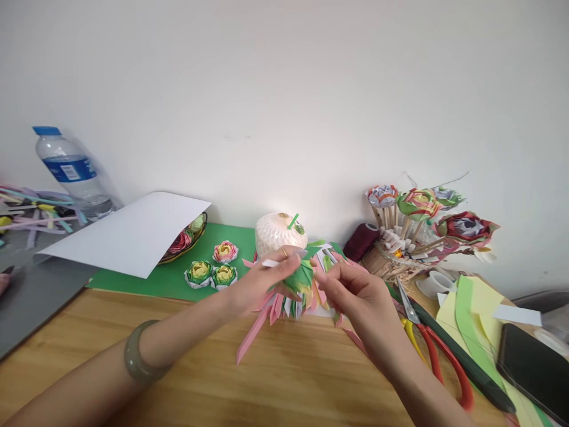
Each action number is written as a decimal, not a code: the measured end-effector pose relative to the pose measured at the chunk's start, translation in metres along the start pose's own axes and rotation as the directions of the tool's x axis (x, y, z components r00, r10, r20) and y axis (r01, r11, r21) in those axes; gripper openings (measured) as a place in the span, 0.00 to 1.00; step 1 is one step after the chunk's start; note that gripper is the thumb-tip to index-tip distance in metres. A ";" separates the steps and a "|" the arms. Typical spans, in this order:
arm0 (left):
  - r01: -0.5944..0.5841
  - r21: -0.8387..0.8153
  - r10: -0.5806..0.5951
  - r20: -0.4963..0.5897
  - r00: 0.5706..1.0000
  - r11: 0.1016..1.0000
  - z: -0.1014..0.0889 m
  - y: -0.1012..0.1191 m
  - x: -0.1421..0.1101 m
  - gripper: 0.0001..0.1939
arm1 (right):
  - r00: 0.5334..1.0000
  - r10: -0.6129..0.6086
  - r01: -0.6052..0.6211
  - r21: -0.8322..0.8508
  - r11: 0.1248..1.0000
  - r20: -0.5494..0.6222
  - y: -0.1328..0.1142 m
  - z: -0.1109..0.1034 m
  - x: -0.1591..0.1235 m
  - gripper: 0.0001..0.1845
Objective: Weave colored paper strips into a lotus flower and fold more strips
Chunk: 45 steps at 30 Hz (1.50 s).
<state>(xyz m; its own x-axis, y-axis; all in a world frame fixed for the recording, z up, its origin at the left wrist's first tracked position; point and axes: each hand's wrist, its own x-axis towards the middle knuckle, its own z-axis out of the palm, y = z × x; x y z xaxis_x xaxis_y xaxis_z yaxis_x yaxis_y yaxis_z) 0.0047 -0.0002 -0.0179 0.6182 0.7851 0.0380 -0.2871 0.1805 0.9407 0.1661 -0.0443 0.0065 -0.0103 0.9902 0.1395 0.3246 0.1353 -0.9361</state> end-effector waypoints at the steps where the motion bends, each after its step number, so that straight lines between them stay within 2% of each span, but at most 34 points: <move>1: 0.015 -0.074 -0.015 0.003 1.000 0.997 0.000 0.000 0.001 0.23 | 0.999 -0.025 0.024 -0.021 1.000 -0.038 0.000 -0.001 0.001 0.22; 3: 0.054 -0.199 -0.047 0.040 0.998 0.978 0.000 0.000 0.002 0.21 | 0.988 -0.075 0.071 -0.034 0.997 -0.135 0.000 -0.003 0.003 0.20; 5: 0.103 -0.293 -0.089 0.062 0.994 0.950 0.000 0.000 0.002 0.20 | 0.979 -0.118 0.113 -0.036 0.993 -0.166 0.002 -0.004 0.006 0.13; 6: 0.132 -0.329 -0.114 0.071 0.991 0.935 0.001 -0.001 0.002 0.21 | 0.980 -0.135 0.131 -0.040 0.991 -0.144 0.003 -0.004 0.007 0.11; 9: 0.197 -0.403 -0.169 0.105 0.980 0.894 0.001 -0.005 0.003 0.23 | 0.986 -0.157 0.154 -0.065 0.986 -0.050 0.005 -0.003 0.009 0.14; 14: 0.268 -0.395 -0.210 0.183 0.960 0.879 0.004 -0.017 0.006 0.25 | 0.992 -0.113 0.111 -0.030 0.993 -0.050 0.004 -0.002 0.008 0.12; 16: 0.270 -0.339 -0.241 0.124 0.962 0.901 0.005 -0.020 0.007 0.24 | 0.992 -0.115 0.115 -0.004 0.993 -0.050 0.005 -0.003 0.008 0.11; 18: 0.203 -0.293 -0.219 -0.022 0.976 0.934 0.005 -0.020 0.009 0.21 | 0.987 -0.147 0.146 -0.020 0.989 -0.064 0.007 -0.004 0.009 0.09; 20: 0.051 -0.214 -0.099 -0.221 0.970 0.976 0.002 -0.016 0.010 0.16 | 0.980 -0.183 0.179 -0.056 0.982 -0.076 0.010 -0.005 0.011 0.09; 22: -0.123 -0.031 0.103 -0.367 0.924 0.992 -0.001 -0.008 0.009 0.14 | 0.974 -0.214 0.207 -0.092 0.974 -0.074 0.013 -0.006 0.012 0.08; 24: -0.194 0.154 0.236 -0.334 0.912 0.969 -0.003 0.001 0.007 0.15 | 0.961 -0.271 0.260 -0.155 0.953 -0.056 0.015 -0.006 0.012 0.07; 27: -0.117 0.441 0.235 -0.224 0.946 0.890 -0.002 0.011 0.001 0.14 | 0.907 -0.420 0.392 -0.316 0.864 -0.023 0.017 -0.004 0.010 0.05; 30: -0.070 0.635 0.233 -0.177 0.956 0.769 0.004 0.009 -0.004 0.11 | 0.811 -0.585 0.526 -0.448 0.723 0.008 0.018 0.000 0.006 0.06; 32: -0.052 0.677 0.244 -0.191 0.951 0.734 0.008 0.005 -0.005 0.10 | 0.752 -0.659 0.576 -0.504 0.643 0.018 0.019 0.002 0.005 0.08; 36: -0.063 0.684 0.296 -0.229 0.927 0.727 0.011 -0.002 -0.006 0.10 | 0.676 -0.736 0.605 -0.593 0.532 0.029 0.023 0.004 0.005 0.09; 41: -0.077 0.705 0.372 -0.275 0.887 0.705 0.010 -0.003 -0.006 0.08 | 0.633 -0.774 0.596 -0.649 0.473 0.016 0.026 0.004 0.004 0.10; 45: -0.144 0.742 0.430 -0.210 0.878 0.655 0.013 -0.005 -0.008 0.10 | 0.603 -0.798 0.617 -0.644 0.452 0.018 0.026 0.005 0.002 0.10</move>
<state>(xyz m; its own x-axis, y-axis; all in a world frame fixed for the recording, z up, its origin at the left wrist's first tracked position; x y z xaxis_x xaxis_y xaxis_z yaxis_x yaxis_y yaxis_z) 0.0108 -0.0146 -0.0185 0.2654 0.8914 0.3673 0.2657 -0.4339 0.8609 0.1696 -0.0382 -0.0195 -0.2821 0.4896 0.8251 0.7497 0.6491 -0.1289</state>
